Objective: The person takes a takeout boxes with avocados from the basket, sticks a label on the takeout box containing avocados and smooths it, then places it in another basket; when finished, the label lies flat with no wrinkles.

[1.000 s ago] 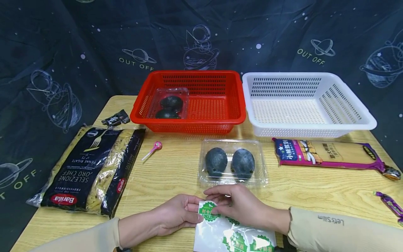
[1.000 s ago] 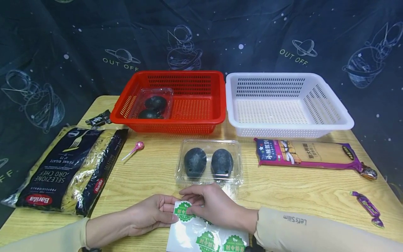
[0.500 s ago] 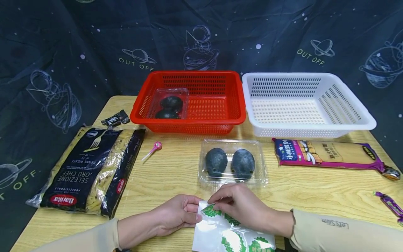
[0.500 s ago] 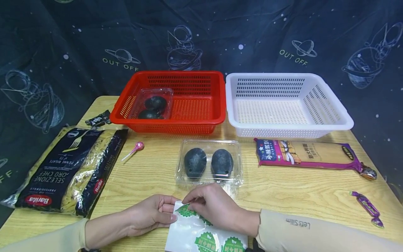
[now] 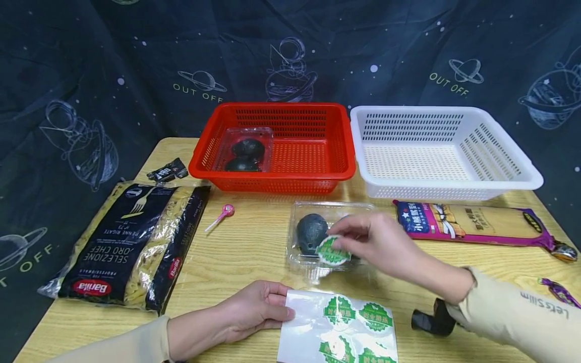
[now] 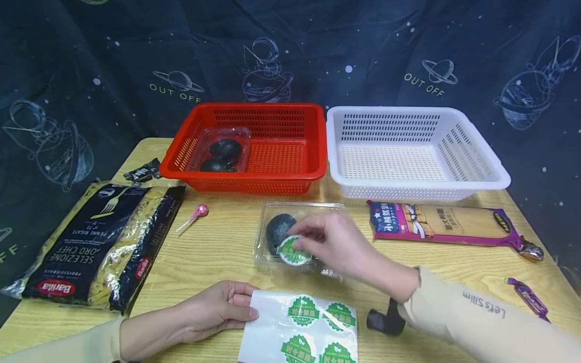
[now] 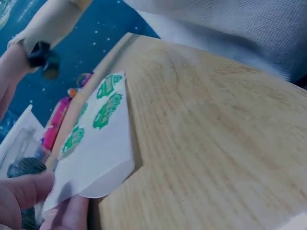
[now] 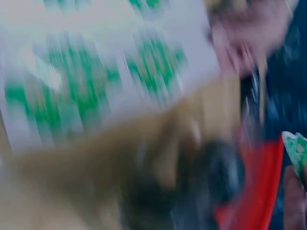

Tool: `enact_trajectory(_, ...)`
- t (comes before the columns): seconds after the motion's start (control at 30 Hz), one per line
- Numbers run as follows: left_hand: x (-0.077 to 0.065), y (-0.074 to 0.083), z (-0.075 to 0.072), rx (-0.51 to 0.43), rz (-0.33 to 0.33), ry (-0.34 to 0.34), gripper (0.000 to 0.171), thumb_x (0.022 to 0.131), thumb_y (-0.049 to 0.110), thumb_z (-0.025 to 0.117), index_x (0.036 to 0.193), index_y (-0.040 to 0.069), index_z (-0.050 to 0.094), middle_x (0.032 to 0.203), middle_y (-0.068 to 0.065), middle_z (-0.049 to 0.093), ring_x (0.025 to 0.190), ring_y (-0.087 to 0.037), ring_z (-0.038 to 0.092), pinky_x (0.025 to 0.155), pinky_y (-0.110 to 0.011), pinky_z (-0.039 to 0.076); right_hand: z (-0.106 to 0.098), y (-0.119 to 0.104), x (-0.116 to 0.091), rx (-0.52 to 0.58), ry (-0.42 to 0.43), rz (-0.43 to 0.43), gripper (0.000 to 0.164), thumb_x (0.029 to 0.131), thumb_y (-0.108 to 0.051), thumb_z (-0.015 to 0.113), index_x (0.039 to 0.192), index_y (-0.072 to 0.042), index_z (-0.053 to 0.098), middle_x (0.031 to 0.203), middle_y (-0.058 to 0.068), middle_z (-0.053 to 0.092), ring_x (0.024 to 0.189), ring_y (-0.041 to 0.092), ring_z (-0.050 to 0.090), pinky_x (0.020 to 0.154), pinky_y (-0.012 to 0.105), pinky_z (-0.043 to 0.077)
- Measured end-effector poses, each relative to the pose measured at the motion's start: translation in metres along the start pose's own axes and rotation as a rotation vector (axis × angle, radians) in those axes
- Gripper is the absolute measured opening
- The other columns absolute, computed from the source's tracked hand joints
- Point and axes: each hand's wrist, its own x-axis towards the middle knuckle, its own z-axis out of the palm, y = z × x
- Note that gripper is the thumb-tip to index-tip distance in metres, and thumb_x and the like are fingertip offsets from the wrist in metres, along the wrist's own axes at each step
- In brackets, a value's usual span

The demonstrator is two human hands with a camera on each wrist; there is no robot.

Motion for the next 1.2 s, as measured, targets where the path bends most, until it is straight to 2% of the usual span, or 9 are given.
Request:
enact_trajectory(0.13,-0.001,0.005,-0.002,0.034,-0.025,0.018,0.031,0.087,-0.002,0.064,0.114,-0.012,0.053,0.099,-0.017,0.07,0.092,-0.02,0.067,0.084,-0.039,0.053,-0.028,0.019,0.019,-0.073,0.042,0.094,0.017,0.082,-0.01,0.075,0.099,-0.008,0.073,0.081,-0.003,0.07,0.071,0.01,0.064,0.064,0.023,0.053)
enact_trajectory(0.27,-0.003,0.014,-0.006,0.12,-0.053,0.035,0.026,0.088,0.005,0.067,0.105,-0.012,0.059,0.09,-0.011,0.07,0.085,-0.02,0.068,0.079,-0.038,0.055,-0.035,0.032,0.029,-0.032,-0.009,0.162,0.019,0.082,-0.01,0.075,0.1,-0.005,0.072,0.08,0.001,0.069,0.071,0.013,0.064,0.064,0.023,0.051)
enact_trajectory(0.47,-0.007,0.03,-0.014,0.435,0.012,0.04,0.027,0.089,0.023,0.069,0.093,-0.004,0.072,0.077,-0.009,0.071,0.072,-0.016,0.068,0.065,-0.031,0.057,-0.026,0.033,0.038,0.02,-0.128,0.149,0.021,0.081,-0.009,0.075,0.101,-0.003,0.071,0.081,0.001,0.071,0.068,0.013,0.064,0.06,0.025,0.05)
enact_trajectory(0.57,-0.008,0.042,-0.015,0.757,0.179,0.13,0.026,0.085,0.031,0.072,0.083,0.005,0.073,0.066,0.0,0.069,0.057,-0.008,0.061,0.052,-0.024,0.05,-0.023,0.032,0.042,0.003,-0.144,0.114,0.022,0.079,-0.007,0.077,0.1,-0.003,0.071,0.082,0.001,0.071,0.069,0.012,0.064,0.062,0.026,0.052)
enact_trajectory(0.67,-0.007,0.056,-0.011,1.06,0.448,0.275,0.024,0.081,0.036,0.075,0.079,0.012,0.071,0.061,0.01,0.064,0.051,0.0,0.051,0.047,-0.02,0.042,-0.021,0.032,0.044,-0.034,-0.139,0.065,0.023,0.078,-0.007,0.078,0.1,-0.002,0.071,0.084,0.002,0.071,0.072,0.011,0.065,0.066,0.027,0.053)
enact_trajectory(0.77,-0.001,0.071,-0.003,1.26,0.752,0.377,0.03,0.082,0.04,0.074,0.089,0.01,0.07,0.073,0.009,0.066,0.063,-0.001,0.06,0.058,-0.021,0.05,-0.02,0.032,0.044,-0.083,-0.136,0.036,0.024,0.077,-0.008,0.079,0.099,-0.003,0.072,0.085,0.001,0.071,0.075,0.012,0.065,0.069,0.028,0.054)
enact_trajectory(0.87,0.01,0.084,0.001,1.446,0.899,0.419,0.057,0.083,0.051,0.068,0.116,0.006,0.063,0.108,-0.004,0.067,0.098,-0.014,0.063,0.084,-0.032,0.052,-0.018,0.03,0.045,-0.139,-0.148,0.03,0.025,0.077,-0.011,0.08,0.1,-0.006,0.072,0.085,-0.001,0.071,0.077,0.012,0.065,0.07,0.028,0.054)
enact_trajectory(1.0,0.031,0.089,-0.001,1.655,0.798,0.383,0.095,0.082,0.07,0.053,0.146,0.003,0.034,0.149,-0.015,0.036,0.137,-0.031,0.032,0.109,-0.045,0.031,-0.017,0.028,0.046,-0.198,-0.172,0.032,0.026,0.078,-0.013,0.079,0.102,-0.008,0.071,0.087,-0.003,0.071,0.08,0.012,0.066,0.071,0.028,0.054)
enact_trajectory(1.2,0.054,0.086,-0.005,1.804,0.617,0.346,0.115,0.075,0.088,0.029,0.153,0.004,0.013,0.159,-0.013,0.01,0.145,-0.031,0.008,0.114,-0.049,0.018,-0.019,0.027,0.047,-0.253,-0.195,0.02,0.027,0.078,-0.013,0.079,0.103,-0.008,0.071,0.09,-0.003,0.071,0.08,0.011,0.066,0.071,0.028,0.054)
